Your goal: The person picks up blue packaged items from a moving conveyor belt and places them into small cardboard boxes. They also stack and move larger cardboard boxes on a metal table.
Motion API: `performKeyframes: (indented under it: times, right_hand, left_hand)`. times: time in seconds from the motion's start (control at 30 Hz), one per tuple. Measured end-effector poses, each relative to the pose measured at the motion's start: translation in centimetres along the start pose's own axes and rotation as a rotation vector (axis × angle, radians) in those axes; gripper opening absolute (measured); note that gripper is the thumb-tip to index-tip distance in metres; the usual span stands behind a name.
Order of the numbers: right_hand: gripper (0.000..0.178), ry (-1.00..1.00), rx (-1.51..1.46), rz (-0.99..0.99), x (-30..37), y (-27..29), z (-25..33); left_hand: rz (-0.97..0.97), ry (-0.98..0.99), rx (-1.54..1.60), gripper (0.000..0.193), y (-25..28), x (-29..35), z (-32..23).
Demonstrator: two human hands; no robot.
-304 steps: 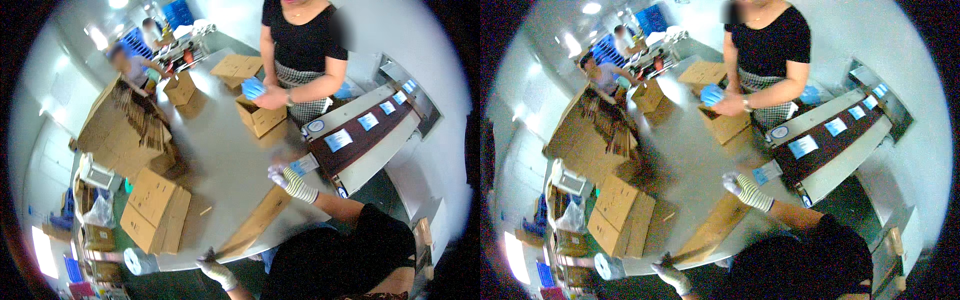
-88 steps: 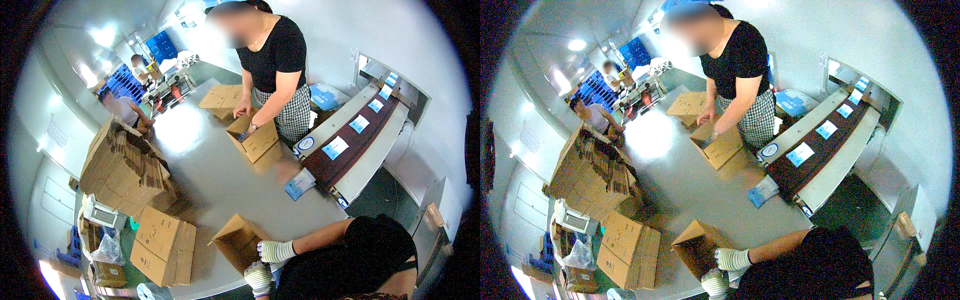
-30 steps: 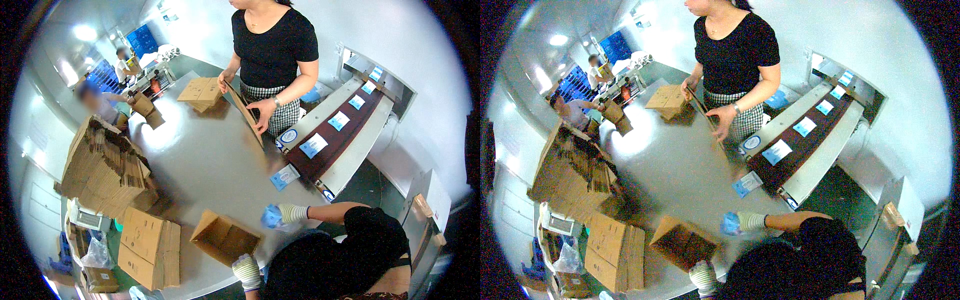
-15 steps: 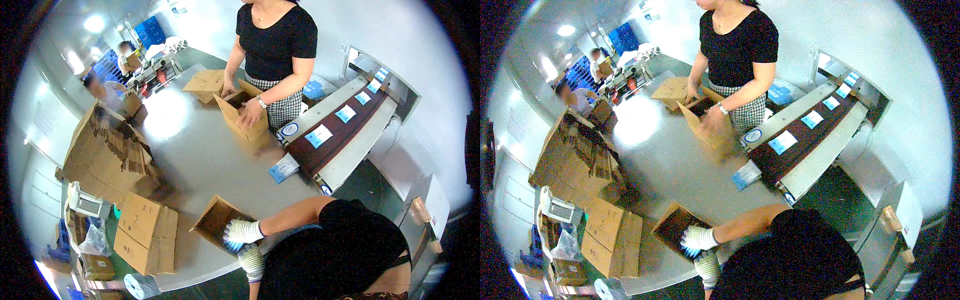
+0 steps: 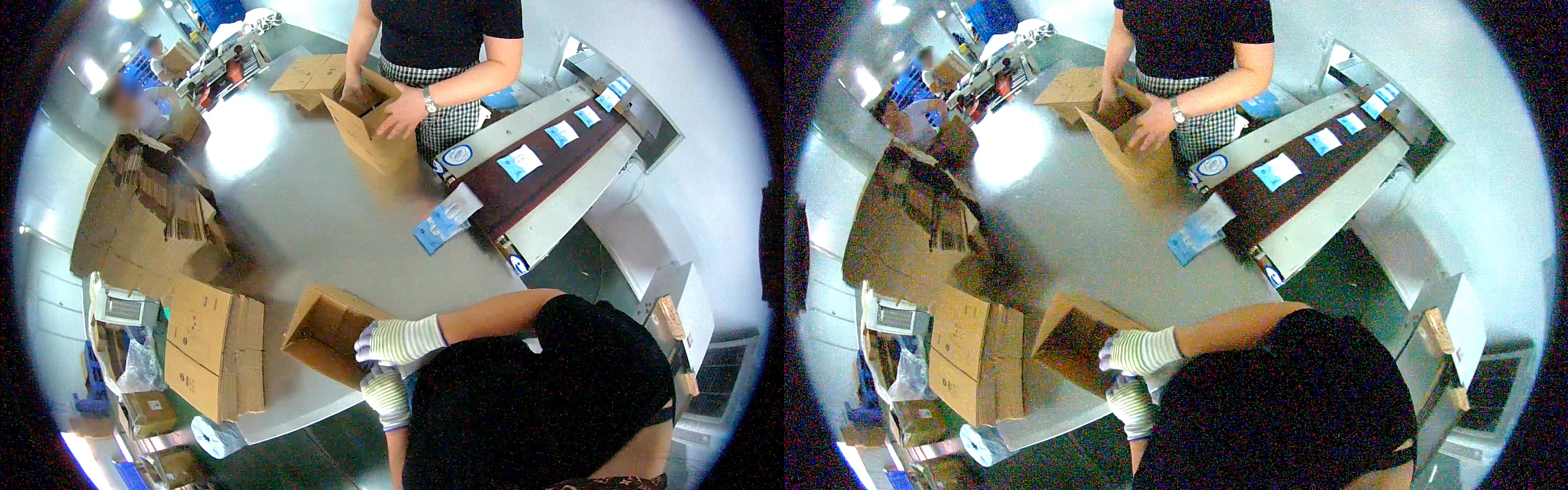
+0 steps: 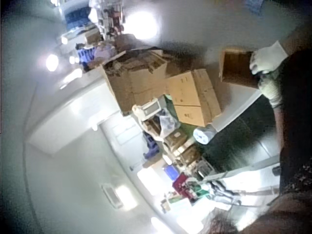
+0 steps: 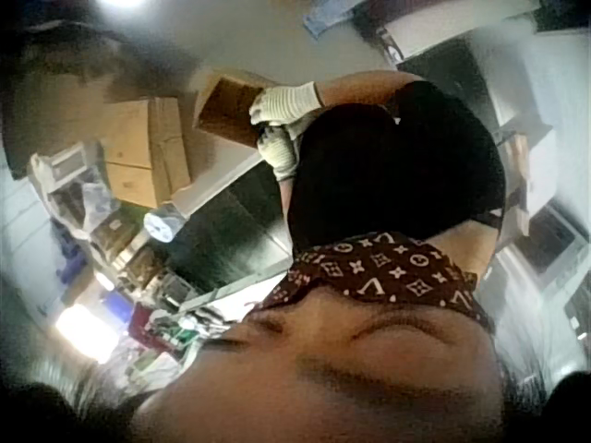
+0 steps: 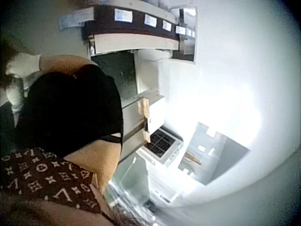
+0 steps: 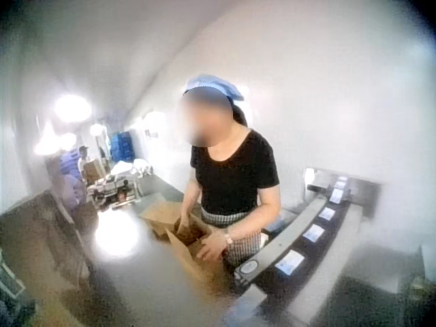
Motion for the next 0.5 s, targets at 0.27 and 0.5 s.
performKeyframes:
  times: [0.27, 0.5]
  right_hand:
    - [0.037, -0.28, -0.063, -0.216, 5.9, 6.6, -7.7]
    - [0.033, -0.569, 0.192, 0.196, 10.1, 6.3, -16.7]
  left_hand:
    - [-0.186, 0.032, 0.172, 0.009, 2.7, -1.5, -0.1]
    - [-0.209, -0.026, 0.147, 0.011, 1.3, -1.6, 0.8]
Point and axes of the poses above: each hand's wrist, its own x-axis away from the middle knuckle, its own y-axis out of the back of the hand, z = x × y, the point moved 5 cm from there along -x, towards the middle knuckle
